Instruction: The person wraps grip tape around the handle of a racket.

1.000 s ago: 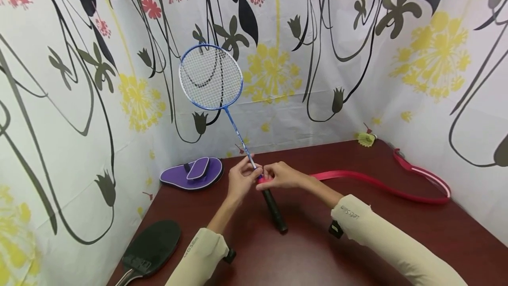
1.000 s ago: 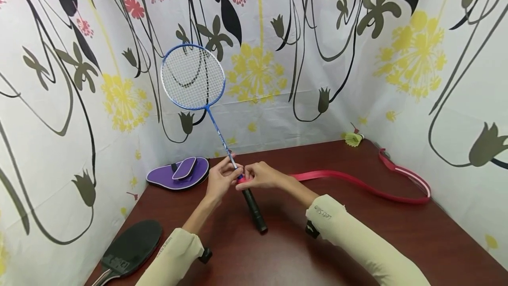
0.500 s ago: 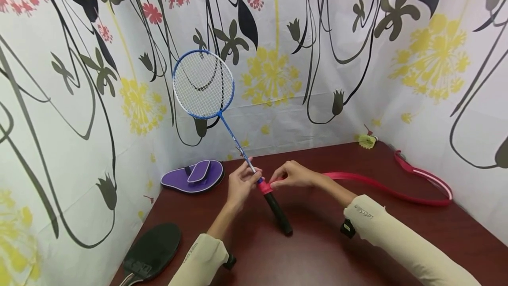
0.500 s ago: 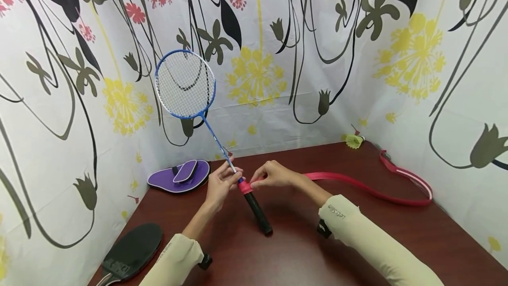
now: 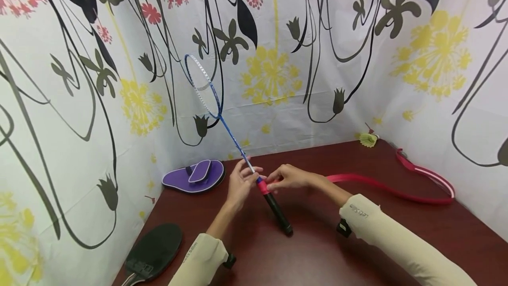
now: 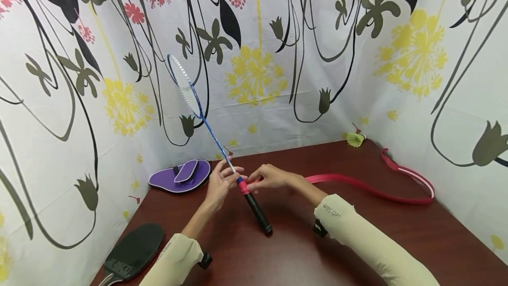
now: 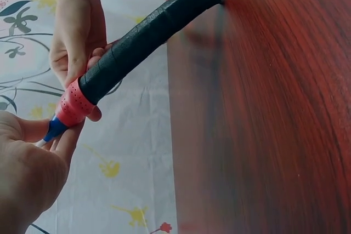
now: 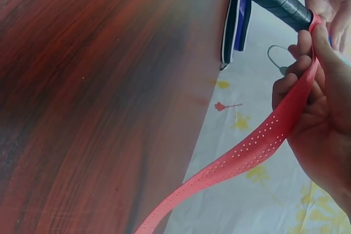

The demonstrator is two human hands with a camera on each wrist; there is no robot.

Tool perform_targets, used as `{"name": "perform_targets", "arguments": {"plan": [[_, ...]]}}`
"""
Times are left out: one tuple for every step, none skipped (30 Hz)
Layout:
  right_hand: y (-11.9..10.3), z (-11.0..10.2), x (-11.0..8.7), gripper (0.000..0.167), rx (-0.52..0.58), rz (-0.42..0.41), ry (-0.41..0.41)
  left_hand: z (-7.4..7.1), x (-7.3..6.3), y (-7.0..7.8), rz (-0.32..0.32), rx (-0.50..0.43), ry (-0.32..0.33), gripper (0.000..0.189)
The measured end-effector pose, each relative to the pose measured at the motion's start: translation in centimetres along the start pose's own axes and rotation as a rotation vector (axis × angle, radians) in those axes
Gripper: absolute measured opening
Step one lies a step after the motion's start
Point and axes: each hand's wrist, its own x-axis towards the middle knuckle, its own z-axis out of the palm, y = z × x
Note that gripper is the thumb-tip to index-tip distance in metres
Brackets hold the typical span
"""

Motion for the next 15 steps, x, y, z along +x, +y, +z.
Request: {"name": "perform_targets", "arguments": {"plan": [[-0.1,0.0,0.0,0.022,0.002,0.000,-0.007,0.0,-0.1,0.0,-0.001,-0.004,-0.008,0.063],[-0.2,0.1,0.0,0.021,0.004,-0.002,-0.013,0.0,-0.1,0.1,-0.002,-0.007,-0.014,0.063],[-0.3,0.1,0.1,0.019,0.003,-0.003,-0.019,0.0,-0.2,0.1,-0.003,-0.014,-0.018,0.063],[-0.3,0.1,0.1,0.018,0.001,-0.007,-0.022,0.0,-0.2,0.2,-0.003,-0.020,-0.021,0.062],[-0.4,0.1,0.1,0.018,0.002,-0.011,-0.026,0.0,-0.2,0.2,-0.002,-0.024,-0.024,0.061],[-0.6,0.1,0.2,0.018,0.004,-0.011,-0.029,0.0,-0.2,0.3,-0.002,-0.034,-0.028,0.058],[-0.7,0.1,0.2,0.019,0.001,-0.015,-0.030,0.0,-0.2,0.3,-0.001,-0.042,-0.031,0.055],[-0.8,0.0,0.3,0.019,-0.004,-0.019,-0.031,0.0,-0.1,0.3,0.001,-0.049,-0.033,0.052],[-0.9,0.0,0.3,0.020,-0.010,-0.018,-0.032,0.0,-0.1,0.3,0.002,-0.056,-0.034,0.049],[-1.0,0.0,0.4,0.021,-0.014,-0.019,-0.031,0.0,0.0,0.4,0.003,-0.060,-0.034,0.046],[-1.1,-0.1,0.4,0.021,-0.019,-0.014,-0.028,0.1,0.0,0.4,0.004,-0.065,-0.034,0.043],[-1.2,-0.1,0.4,0.022,-0.031,-0.004,-0.025,0.1,0.0,0.4,0.002,-0.069,-0.033,0.041],[-1.1,-0.1,0.5,0.022,-0.042,0.007,-0.022,0.1,0.1,0.5,0.002,-0.063,-0.030,0.040],[-1.1,-0.2,0.5,0.022,-0.045,0.017,-0.019,0.1,0.1,0.5,0.005,-0.052,-0.028,0.039],[-1.1,-0.2,0.5,0.022,-0.042,0.030,-0.015,0.1,0.1,0.4,0.006,-0.042,-0.025,0.038]]}}
